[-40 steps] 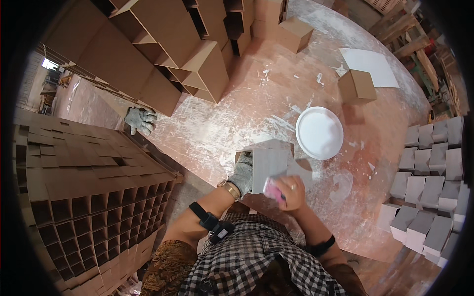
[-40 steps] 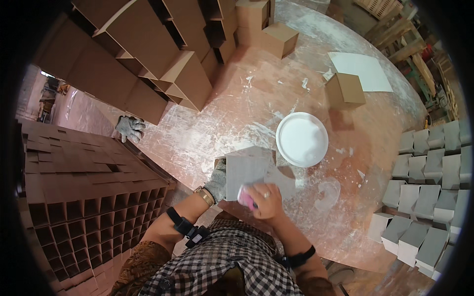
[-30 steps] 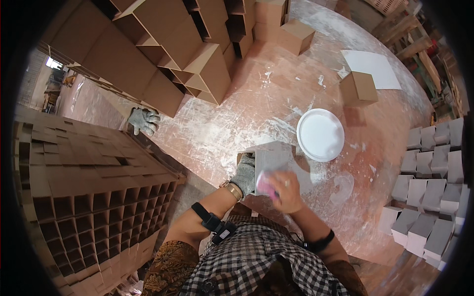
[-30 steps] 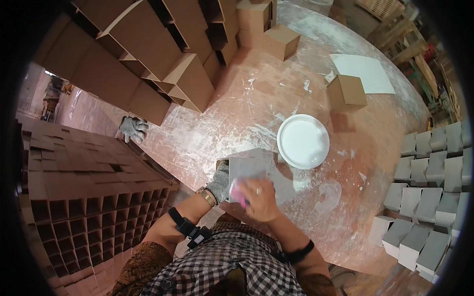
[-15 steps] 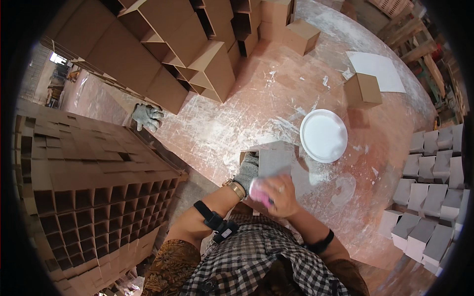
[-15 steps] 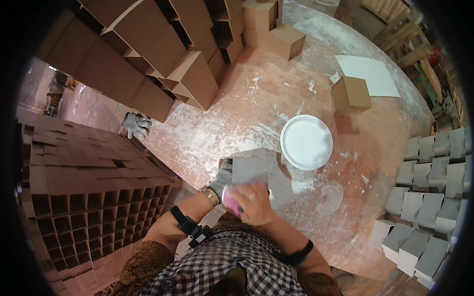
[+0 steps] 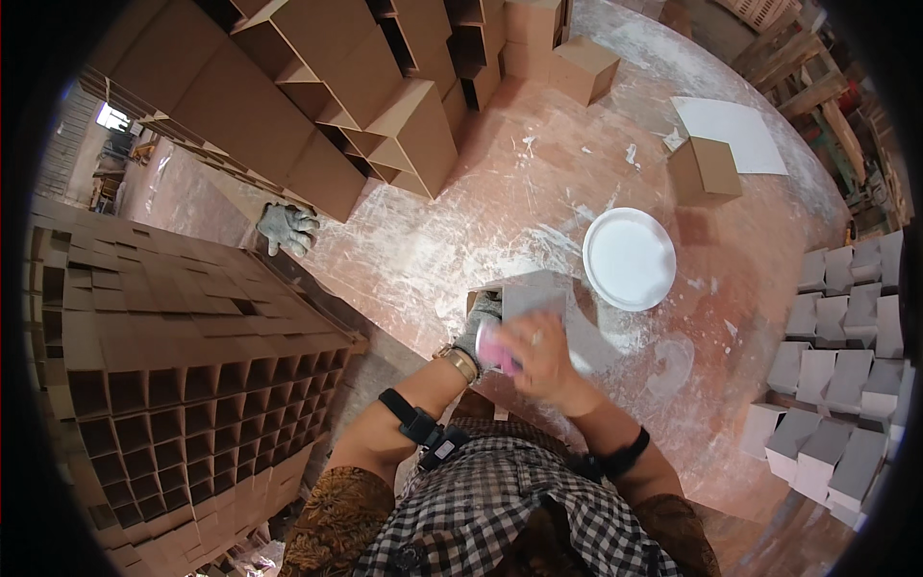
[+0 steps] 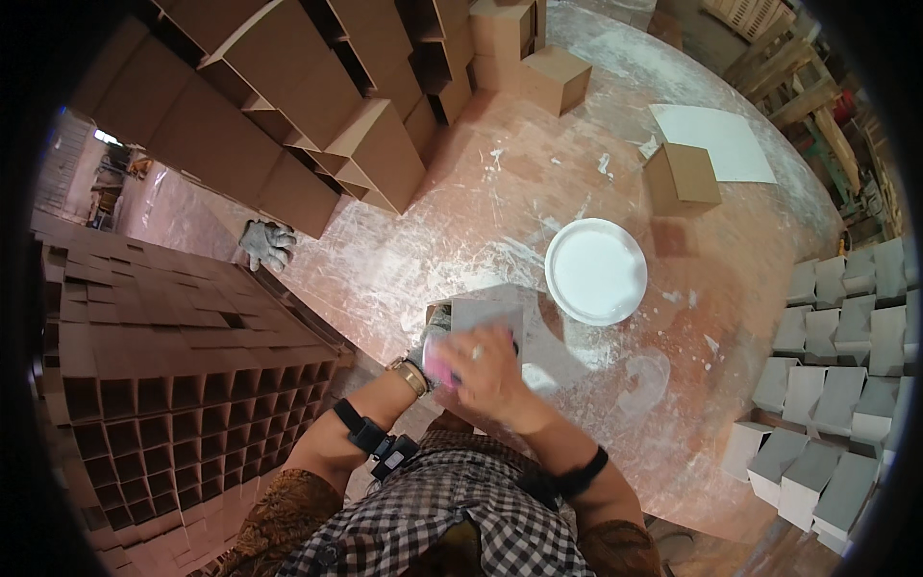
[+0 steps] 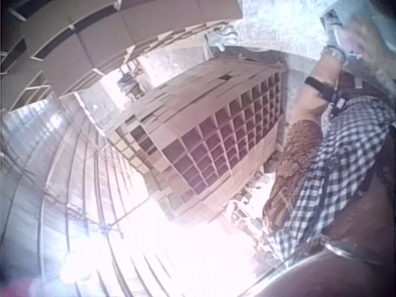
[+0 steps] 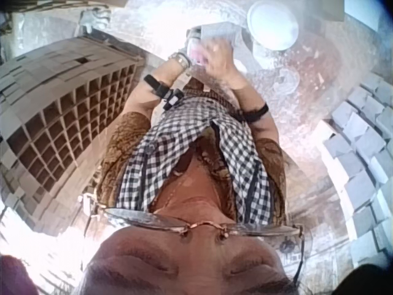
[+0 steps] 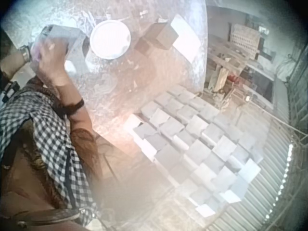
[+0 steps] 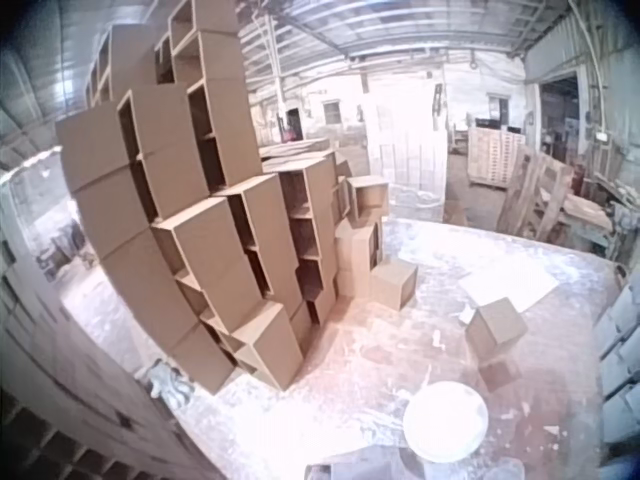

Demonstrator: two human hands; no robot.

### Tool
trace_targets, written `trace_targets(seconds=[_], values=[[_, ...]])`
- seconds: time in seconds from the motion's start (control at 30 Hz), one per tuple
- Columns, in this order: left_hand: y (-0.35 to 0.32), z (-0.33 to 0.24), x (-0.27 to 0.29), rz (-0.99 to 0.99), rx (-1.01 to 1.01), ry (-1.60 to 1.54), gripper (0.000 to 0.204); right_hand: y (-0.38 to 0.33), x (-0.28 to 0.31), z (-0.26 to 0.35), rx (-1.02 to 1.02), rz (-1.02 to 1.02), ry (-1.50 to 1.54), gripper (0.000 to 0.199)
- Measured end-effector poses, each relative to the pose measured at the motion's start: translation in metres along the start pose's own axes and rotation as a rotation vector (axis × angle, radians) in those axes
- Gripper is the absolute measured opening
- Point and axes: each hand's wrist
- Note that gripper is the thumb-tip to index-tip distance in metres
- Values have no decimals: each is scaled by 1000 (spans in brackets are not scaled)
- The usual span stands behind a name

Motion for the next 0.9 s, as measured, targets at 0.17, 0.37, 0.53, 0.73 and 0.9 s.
trace_targets(seconds=[0.17, 0.37, 0.53, 0.73, 0.9], values=[[12, -38, 16, -16, 72, 574, 50, -54, 14, 44, -43, 77, 208, 37], [8, -11, 18, -45, 99, 138, 50, -99, 50, 47, -757, -696, 631, 19], [-10, -11, 55, 35, 49, 21, 48, -131, 54, 29, -1004, -1196, 817, 29], [-29, 11, 79, 77, 125, -842, 46, -126, 41, 27, -1018, -1204, 1004, 28], [-51, -15, 111, -195, -92, -94, 46, -116, 36, 17, -1001, -1117, 1012, 28]])
Point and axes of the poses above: each hand's wrist, its own y-axis towards the middle knuckle, its own x-axis out of the back of the hand, z = x × y, and after that the axes turned 9 degrees about x, right-handed
